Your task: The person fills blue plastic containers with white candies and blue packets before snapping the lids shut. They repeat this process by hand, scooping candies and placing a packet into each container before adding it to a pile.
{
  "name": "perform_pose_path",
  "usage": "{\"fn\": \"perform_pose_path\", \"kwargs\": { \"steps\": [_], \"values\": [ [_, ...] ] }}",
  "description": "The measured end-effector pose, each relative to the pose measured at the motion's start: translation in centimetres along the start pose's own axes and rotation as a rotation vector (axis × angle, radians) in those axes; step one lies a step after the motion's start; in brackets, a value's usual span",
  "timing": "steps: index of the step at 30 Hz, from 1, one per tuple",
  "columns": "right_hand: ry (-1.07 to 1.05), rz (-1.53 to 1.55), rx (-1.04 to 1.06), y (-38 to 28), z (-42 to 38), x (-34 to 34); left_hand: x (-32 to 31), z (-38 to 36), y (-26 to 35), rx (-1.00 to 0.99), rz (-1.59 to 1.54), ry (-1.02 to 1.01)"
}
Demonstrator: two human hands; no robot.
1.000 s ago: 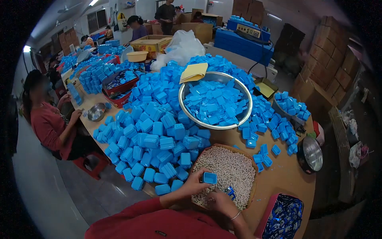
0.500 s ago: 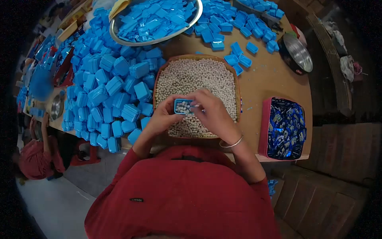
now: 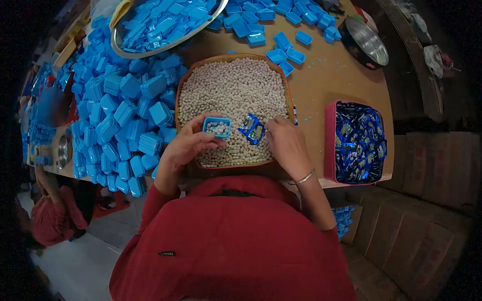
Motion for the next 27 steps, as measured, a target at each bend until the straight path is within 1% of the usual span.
{"fn": "perform_pose_path", "kwargs": {
  "steps": [1, 2, 3, 5, 6, 8, 9, 11, 12, 14, 15, 17, 19, 20, 22, 25, 27],
  "values": [
    [0.020, 0.011, -0.011, 0.2, 0.4, -0.1, 0.1, 0.2, -0.3, 0.013, 0.078, 0.009],
    [0.042, 0.024, -0.021, 0.3, 0.9, -0.4, 0.0, 0.3, -0.7, -0.052, 0.147, 0.140],
    [0.065, 0.038, -0.029, 0.2, 1.3, -0.8, 0.2, 0.4, -1.1, -0.050, 0.152, 0.166],
    [0.200, 0.125, 0.087, -0.3, 1.8, -2.2, 0.7, 1.0, -1.3, -0.058, 0.165, 0.210],
    [0.034, 0.162, -0.016, -0.3, 1.9, -3.0, 0.7, 1.0, -1.1, -0.100, 0.195, 0.237],
    [0.026, 0.135, 0.082, -0.3, 1.9, -3.9, 0.7, 0.8, -0.9, -0.119, 0.229, 0.295],
    [-0.016, 0.153, 0.101, -0.2, 2.0, -3.9, 0.7, 0.7, -0.9, -0.122, 0.219, 0.294],
    [-0.084, 0.252, 0.035, 0.4, 1.9, -3.9, 0.3, 0.8, -0.9, -0.170, 0.224, 0.269],
    [-0.034, 0.281, 0.023, 0.8, 2.2, -3.2, -0.1, 0.7, -0.8, -0.213, 0.268, 0.271],
    [0.050, 0.226, -0.051, 2.5, 3.9, -1.5, 0.6, 1.0, -1.2, -0.193, 0.329, 0.243],
    [0.151, 0.221, -0.084, 3.7, 5.0, -0.7, 0.8, 1.0, -1.4, -0.182, 0.359, 0.230],
    [0.274, 0.167, -0.165, 6.4, 7.7, 0.7, 1.0, 1.1, -1.5, -0.158, 0.306, 0.263],
    [0.368, 0.081, -0.167, 10.1, 10.7, 0.6, 1.4, 1.4, -2.0, -0.121, 0.213, 0.307],
    [0.369, 0.059, -0.165, 11.7, 12.1, 0.4, 1.0, 1.0, -1.5, -0.105, 0.238, 0.304],
    [0.365, 0.018, -0.156, 14.2, 14.8, -0.3, 0.6, 1.1, -1.5, -0.200, 0.239, 0.319],
    [0.400, -0.020, -0.126, 16.1, 18.3, -1.9, 0.3, 0.9, -1.1, -0.175, 0.267, 0.345],
    [0.457, 0.040, -0.109, 16.4, 20.0, -3.2, 0.5, 1.1, -1.3, -0.208, 0.270, 0.323]
  ]
}}
Point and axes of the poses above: each hand's wrist, its own z-axis towards the middle knuckle, its own x-axis out of the back of the hand, y = z × x, the point moved 4 cm from there along z, towards the middle knuckle, and after that the axes turned 9 degrees about y, right-handed, at the moved point
